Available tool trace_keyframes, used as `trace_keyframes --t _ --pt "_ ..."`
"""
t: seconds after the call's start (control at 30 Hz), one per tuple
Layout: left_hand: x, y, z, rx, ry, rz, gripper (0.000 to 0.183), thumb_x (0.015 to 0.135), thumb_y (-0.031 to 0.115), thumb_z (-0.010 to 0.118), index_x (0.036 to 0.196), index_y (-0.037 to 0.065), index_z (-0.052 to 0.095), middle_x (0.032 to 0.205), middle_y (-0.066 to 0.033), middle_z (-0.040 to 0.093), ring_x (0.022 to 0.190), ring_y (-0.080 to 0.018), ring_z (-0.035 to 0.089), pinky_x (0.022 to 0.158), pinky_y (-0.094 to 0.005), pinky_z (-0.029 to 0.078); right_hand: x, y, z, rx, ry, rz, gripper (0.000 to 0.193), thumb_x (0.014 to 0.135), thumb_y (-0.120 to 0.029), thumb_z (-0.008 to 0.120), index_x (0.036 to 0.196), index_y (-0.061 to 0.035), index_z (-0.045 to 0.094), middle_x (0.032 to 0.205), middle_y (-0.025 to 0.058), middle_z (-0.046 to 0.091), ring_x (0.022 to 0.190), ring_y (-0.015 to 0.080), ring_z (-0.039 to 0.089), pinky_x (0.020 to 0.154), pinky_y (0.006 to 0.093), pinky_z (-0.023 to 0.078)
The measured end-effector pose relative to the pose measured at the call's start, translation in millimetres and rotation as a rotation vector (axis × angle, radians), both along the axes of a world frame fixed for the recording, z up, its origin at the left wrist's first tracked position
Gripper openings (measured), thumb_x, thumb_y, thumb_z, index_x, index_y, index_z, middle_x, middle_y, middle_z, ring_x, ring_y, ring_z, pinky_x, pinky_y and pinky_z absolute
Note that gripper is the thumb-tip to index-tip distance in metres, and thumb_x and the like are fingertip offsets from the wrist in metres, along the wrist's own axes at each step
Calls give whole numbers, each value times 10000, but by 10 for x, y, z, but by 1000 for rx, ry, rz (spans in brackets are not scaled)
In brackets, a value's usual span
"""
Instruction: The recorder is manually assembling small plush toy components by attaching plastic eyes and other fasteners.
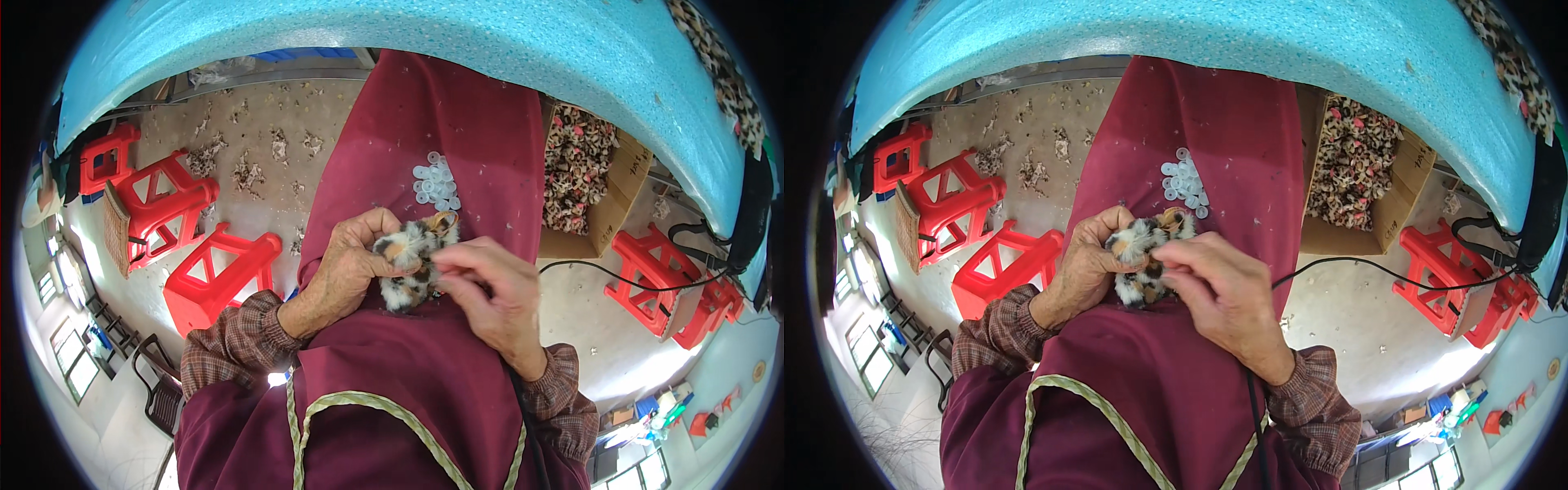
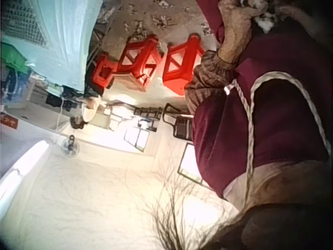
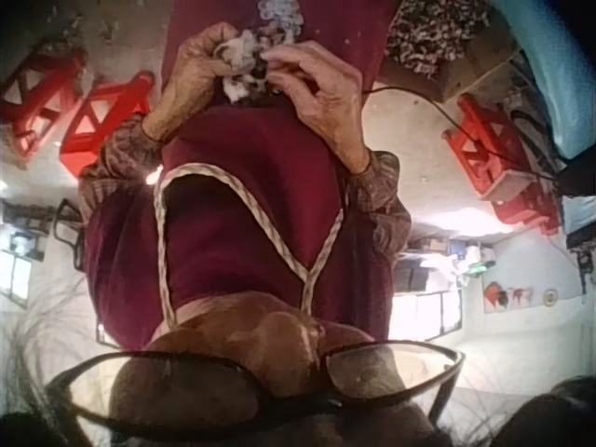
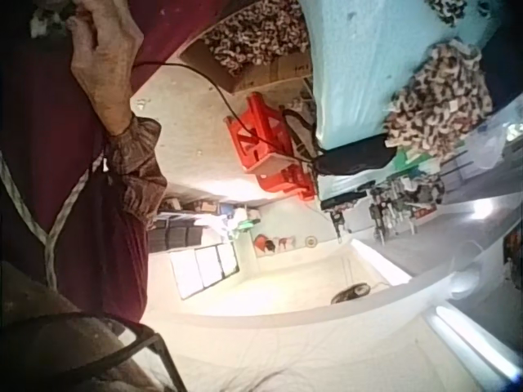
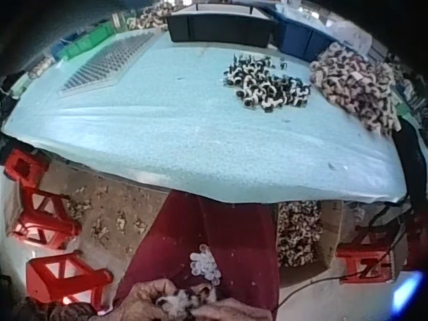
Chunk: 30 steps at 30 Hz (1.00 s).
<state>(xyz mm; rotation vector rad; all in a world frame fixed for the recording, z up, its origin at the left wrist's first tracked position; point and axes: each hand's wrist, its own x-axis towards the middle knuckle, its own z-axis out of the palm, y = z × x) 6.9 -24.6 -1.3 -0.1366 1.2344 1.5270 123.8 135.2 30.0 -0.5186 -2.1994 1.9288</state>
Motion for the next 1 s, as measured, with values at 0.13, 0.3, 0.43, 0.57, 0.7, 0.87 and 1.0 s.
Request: trace_keyframes --t 0.13,0.3,0.43,0.57,0.7,0.87,1.0 --pt "0 26 -29 51 -105 -13 159 755 15 704 865 31 590 827 -10 624 755 -77 573 679 -218 468 -52 -62 -46 -39 -98 67 254 752 54 687 995 -4 641 842 74 617 733 113 622 635 221 528" --pt "16 65 -28 66 -240 -5 195 838 109 668 1004 15 624 892 -16 629 833 -92 590 751 -235 485 -24 -67 -114 -44 -133 1 268 739 19 698 991 -32 624 792 89 612 683 177 630 592 267 508" --pt "63 133 -65 12 -279 -38 246 892 165 618 1074 0 605 961 -31 623 876 -97 589 795 -253 495 -16 -29 -144 85 -132 -22 213 763 49 676 966 4 630 827 76 625 689 97 623 593 201 509" --pt "76 175 -73 5 -304 -35 282 913 175 590 1122 -14 579 994 -45 619 895 -108 595 813 -265 502 10 -33 -184 50 -174 -58 195 775 56 661 960 4 630 843 65 629 696 93 620 597 202 509" --pt "72 211 -100 -38 -378 -34 288 910 157 586 1141 -15 573 1011 -53 622 911 -125 603 830 -270 498 72 19 -310 -385 -300 -121 215 789 75 616 997 22 603 843 46 620 734 94 607 634 209 504" --pt "68 191 -171 77 -367 -132 336 888 136 596 1183 -20 552 1098 -78 620 975 -166 603 882 -306 479 133 183 -290 -632 -289 -165 226 788 96 582 1003 28 592 871 36 613 744 91 583 678 217 489" --pt "40 239 -145 87 -462 -122 351 887 152 601 1190 -17 550 1125 -82 617 1030 -178 583 923 -327 453 20 300 -367 -106 -50 -148 185 822 32 572 1002 -4 585 875 61 614 758 113 578 707 236 461"
